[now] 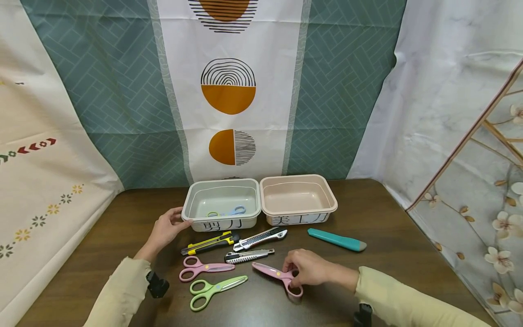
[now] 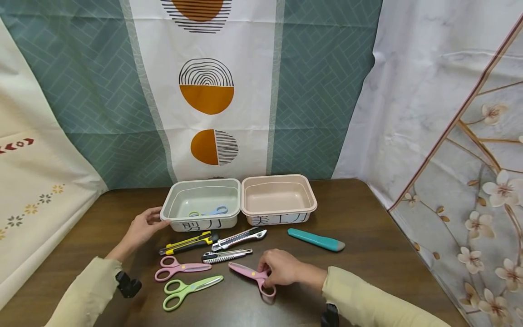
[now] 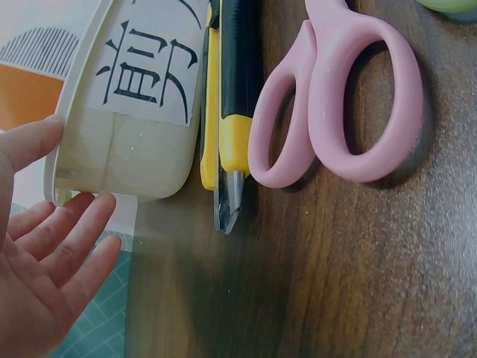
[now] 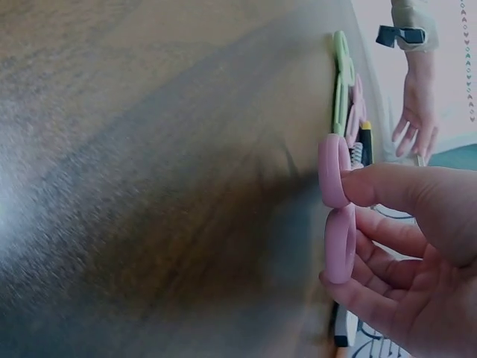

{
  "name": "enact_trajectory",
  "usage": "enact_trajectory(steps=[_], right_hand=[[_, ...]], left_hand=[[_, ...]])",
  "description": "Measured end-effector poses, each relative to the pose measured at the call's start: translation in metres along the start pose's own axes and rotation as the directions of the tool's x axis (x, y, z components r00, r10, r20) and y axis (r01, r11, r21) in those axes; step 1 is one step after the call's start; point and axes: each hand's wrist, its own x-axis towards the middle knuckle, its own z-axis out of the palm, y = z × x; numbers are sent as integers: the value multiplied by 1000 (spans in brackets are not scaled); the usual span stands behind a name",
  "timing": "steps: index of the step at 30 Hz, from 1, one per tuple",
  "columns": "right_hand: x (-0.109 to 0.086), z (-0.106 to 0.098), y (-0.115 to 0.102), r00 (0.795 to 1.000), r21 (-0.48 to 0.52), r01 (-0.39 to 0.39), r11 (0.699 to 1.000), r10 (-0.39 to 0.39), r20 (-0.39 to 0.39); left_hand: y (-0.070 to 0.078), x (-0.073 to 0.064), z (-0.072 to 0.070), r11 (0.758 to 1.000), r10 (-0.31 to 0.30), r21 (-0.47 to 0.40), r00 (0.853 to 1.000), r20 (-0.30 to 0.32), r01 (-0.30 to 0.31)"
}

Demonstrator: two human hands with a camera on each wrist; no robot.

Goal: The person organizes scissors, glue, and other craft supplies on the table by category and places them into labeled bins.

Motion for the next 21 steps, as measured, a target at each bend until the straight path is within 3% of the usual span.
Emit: enact_trajectory(steps=[21], right_hand=[[17, -31, -5, 999, -45, 10, 999, -11, -33]], left_hand=[[0, 0, 0, 1000, 2, 5, 1000, 3, -2]])
